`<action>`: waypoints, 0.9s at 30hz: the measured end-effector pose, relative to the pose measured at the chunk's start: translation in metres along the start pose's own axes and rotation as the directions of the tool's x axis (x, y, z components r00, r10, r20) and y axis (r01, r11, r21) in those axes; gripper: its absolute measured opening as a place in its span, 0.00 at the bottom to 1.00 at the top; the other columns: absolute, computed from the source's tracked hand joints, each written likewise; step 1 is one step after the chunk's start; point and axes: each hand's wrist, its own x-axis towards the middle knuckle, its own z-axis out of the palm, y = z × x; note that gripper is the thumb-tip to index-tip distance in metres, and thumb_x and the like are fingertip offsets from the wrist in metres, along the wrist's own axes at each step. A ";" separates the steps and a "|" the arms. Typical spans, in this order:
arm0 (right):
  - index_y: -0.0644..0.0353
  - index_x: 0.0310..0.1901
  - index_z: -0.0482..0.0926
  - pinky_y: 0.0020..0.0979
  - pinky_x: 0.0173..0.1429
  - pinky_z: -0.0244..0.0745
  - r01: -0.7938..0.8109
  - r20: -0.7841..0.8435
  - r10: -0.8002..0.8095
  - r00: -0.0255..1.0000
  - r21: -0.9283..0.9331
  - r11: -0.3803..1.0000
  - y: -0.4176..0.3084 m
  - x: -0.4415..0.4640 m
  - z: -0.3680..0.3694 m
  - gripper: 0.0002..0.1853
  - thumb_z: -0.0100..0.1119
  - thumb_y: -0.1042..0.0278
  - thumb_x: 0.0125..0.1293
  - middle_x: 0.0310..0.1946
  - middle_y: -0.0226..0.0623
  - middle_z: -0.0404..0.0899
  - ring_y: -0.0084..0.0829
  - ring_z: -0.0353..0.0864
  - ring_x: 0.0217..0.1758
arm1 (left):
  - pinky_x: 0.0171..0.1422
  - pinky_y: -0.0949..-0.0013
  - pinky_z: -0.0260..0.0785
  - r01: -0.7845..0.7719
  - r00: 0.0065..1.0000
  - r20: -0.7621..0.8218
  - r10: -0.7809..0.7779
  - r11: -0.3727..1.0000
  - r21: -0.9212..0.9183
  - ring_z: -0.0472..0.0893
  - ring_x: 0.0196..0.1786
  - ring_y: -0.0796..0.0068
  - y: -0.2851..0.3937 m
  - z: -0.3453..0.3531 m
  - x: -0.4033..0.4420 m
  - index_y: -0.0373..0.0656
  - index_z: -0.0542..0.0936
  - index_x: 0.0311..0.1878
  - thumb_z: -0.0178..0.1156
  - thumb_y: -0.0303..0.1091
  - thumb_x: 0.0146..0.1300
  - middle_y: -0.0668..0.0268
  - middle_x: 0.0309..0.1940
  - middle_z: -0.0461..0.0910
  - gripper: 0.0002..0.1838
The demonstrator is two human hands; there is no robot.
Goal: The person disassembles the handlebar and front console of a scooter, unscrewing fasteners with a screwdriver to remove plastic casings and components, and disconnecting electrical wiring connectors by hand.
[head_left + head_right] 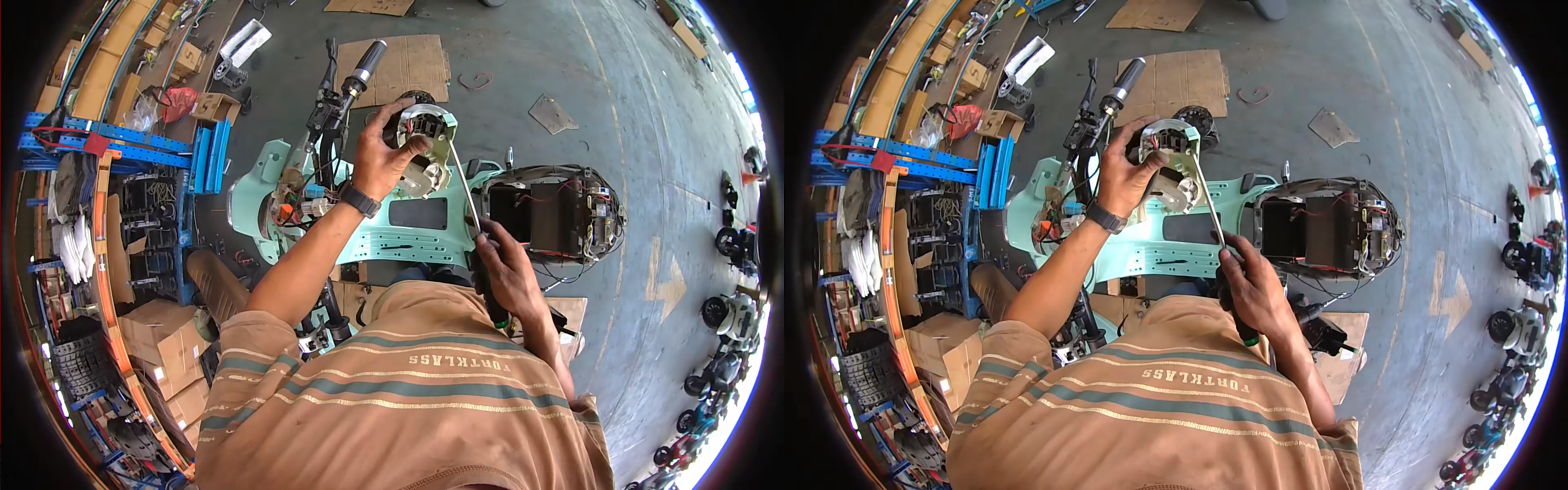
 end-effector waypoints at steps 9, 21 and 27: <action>0.65 0.62 0.75 0.24 0.43 0.70 0.016 -0.081 -0.024 0.996 -0.089 0.996 -0.027 0.013 -0.002 0.19 0.50 0.61 0.79 0.33 0.30 0.77 0.19 0.71 0.37 | 0.56 0.65 0.75 -0.068 0.997 -0.036 0.064 0.992 -0.103 0.84 0.48 0.67 -0.020 0.005 0.006 0.39 0.80 0.55 0.79 0.57 0.47 0.58 0.44 0.84 0.39; 0.57 0.62 0.76 0.22 0.23 0.68 -0.151 -0.117 0.145 0.983 -0.052 0.987 -0.053 0.009 0.008 0.19 0.51 0.57 0.77 0.28 0.27 0.74 0.17 0.70 0.21 | 0.58 0.62 0.74 -0.164 0.975 -0.126 0.184 0.974 0.155 0.84 0.50 0.62 -0.026 0.008 0.005 0.40 0.79 0.56 0.79 0.57 0.45 0.57 0.45 0.84 0.40; 0.59 0.61 0.74 0.22 0.20 0.66 -0.222 -0.108 0.243 0.964 0.174 0.959 -0.050 0.010 0.002 0.17 0.47 0.60 0.79 0.27 0.29 0.74 0.18 0.68 0.18 | 0.58 0.61 0.74 -0.142 0.977 -0.134 0.163 0.977 0.157 0.84 0.50 0.60 -0.024 0.006 0.004 0.42 0.80 0.55 0.79 0.57 0.45 0.56 0.45 0.84 0.38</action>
